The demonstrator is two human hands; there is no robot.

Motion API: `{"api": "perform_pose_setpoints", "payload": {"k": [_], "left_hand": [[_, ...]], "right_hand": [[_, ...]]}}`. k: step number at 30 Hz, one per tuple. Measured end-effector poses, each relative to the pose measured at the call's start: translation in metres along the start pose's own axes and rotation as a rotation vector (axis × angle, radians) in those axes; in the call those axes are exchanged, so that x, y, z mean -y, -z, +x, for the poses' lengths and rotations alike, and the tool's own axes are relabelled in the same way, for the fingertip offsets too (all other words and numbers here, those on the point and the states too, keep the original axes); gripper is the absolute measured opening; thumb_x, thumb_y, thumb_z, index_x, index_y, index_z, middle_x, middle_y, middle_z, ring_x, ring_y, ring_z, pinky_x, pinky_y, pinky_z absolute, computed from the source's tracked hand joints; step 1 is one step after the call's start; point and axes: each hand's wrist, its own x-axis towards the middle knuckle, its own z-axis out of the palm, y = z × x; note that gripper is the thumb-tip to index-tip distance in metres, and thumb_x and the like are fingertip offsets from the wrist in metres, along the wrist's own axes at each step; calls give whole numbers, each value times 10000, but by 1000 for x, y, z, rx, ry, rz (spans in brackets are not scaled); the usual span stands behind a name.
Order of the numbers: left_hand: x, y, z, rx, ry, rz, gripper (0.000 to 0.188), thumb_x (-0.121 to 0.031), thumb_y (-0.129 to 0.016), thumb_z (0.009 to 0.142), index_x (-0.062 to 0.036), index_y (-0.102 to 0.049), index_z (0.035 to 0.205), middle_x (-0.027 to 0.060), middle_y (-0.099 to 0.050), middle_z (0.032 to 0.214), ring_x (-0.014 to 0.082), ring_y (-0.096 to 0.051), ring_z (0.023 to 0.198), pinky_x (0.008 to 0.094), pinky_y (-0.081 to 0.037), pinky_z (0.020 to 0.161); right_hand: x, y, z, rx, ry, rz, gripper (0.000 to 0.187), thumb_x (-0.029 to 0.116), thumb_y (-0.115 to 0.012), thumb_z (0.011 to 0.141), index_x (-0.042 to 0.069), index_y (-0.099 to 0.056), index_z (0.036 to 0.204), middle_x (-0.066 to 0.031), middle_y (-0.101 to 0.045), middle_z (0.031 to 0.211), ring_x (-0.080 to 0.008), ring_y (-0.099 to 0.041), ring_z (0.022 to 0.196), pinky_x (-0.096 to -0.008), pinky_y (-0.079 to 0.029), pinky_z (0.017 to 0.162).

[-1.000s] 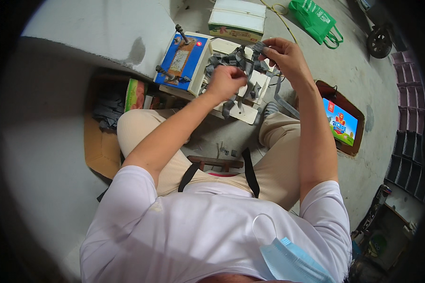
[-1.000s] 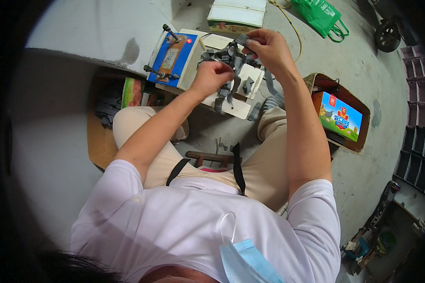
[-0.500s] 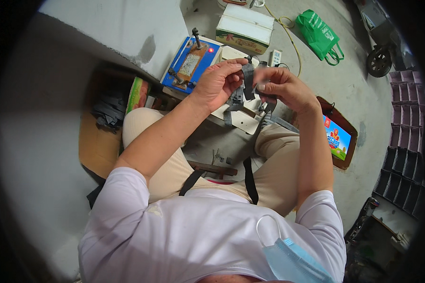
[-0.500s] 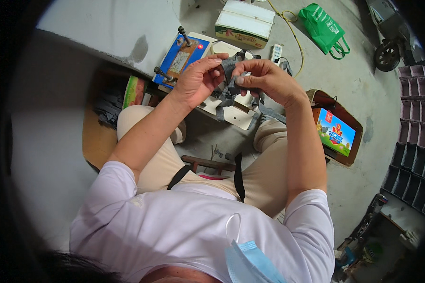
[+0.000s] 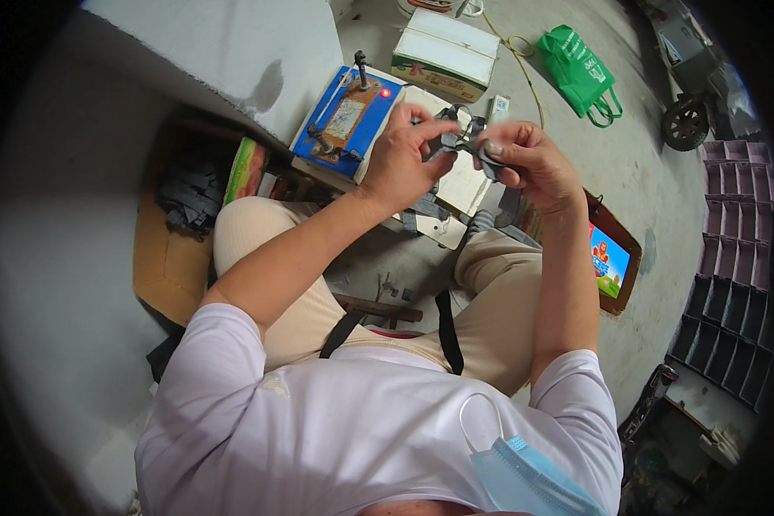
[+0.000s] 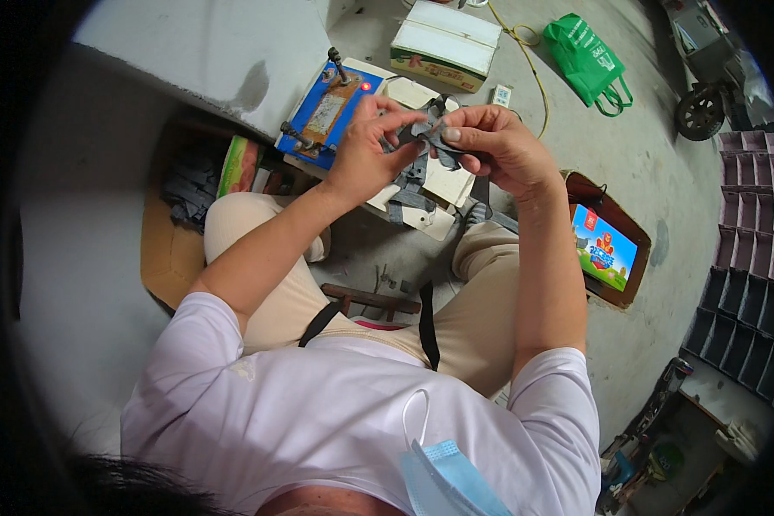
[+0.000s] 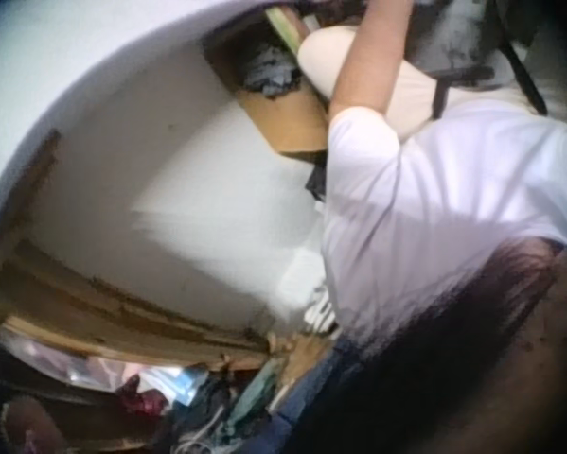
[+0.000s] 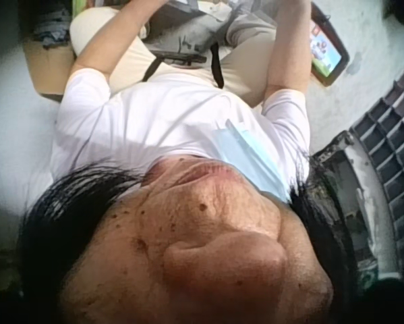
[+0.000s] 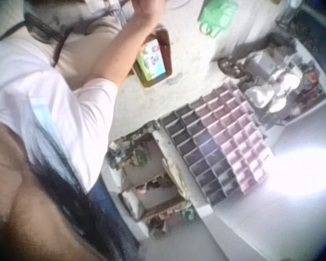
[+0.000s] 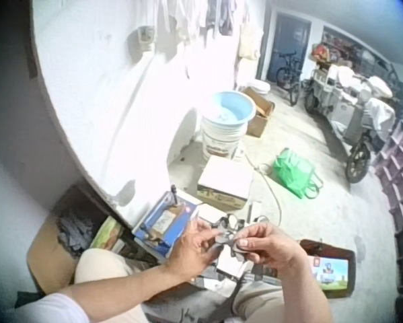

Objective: The person assembles grey plastic parts together, inserting small components and using a measuring tool to check dimensions.

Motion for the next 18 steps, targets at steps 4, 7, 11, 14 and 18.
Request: {"api": "perform_pose_setpoints", "payload": {"k": [4, 7, 11, 14, 18], "left_hand": [[-27, 13, 2, 162, 139, -515, 386, 56, -623, 813, -6, -581, 1192, 82, -662, 964, 57, -613, 802, 214, -521, 667], [-7, -1, -3, 53, 157, -680, 340, 45, -531, 852, 34, -559, 1191, 87, -673, 840, 133, -675, 702, 229, -549, 602], [-8, 9, 0, 43, 475, -911, 218, -77, -561, 914, 21, -597, 1105, 94, -671, 821, 161, -687, 676, 221, -556, 572], [-11, 12, 2, -8, 598, -1047, 176, -177, -587, 923, -16, -636, 973, 90, -672, 819, 161, -685, 648, 209, -545, 536], [-19, 11, 3, -51, 655, -980, 182, -179, -593, 919, -4, -639, 906, 61, -671, 789, 130, -673, 633, 196, -494, 504]], "right_hand": [[-7, -14, 11, -91, -24, -64, 107, 141, -661, 866, 47, -638, 911, 25, -595, 706, -19, -499, 508, -144, -341, 435], [-7, -17, 14, -98, 18, -72, 116, 147, -662, 868, 46, -636, 918, 27, -593, 713, -26, -508, 527, -155, -355, 444], [-10, -7, 17, -260, 98, -15, 149, 144, -684, 849, 45, -650, 956, 19, -617, 735, -36, -536, 578, -168, -398, 485], [-13, -5, 19, -299, 125, 63, 156, 135, -691, 841, 40, -655, 960, 3, -637, 758, -49, -554, 591, -171, -408, 503], [-18, -31, 22, -275, 178, 172, 127, 91, -679, 848, 21, -637, 944, -31, -653, 784, -90, -615, 630, -204, -483, 564]]}}
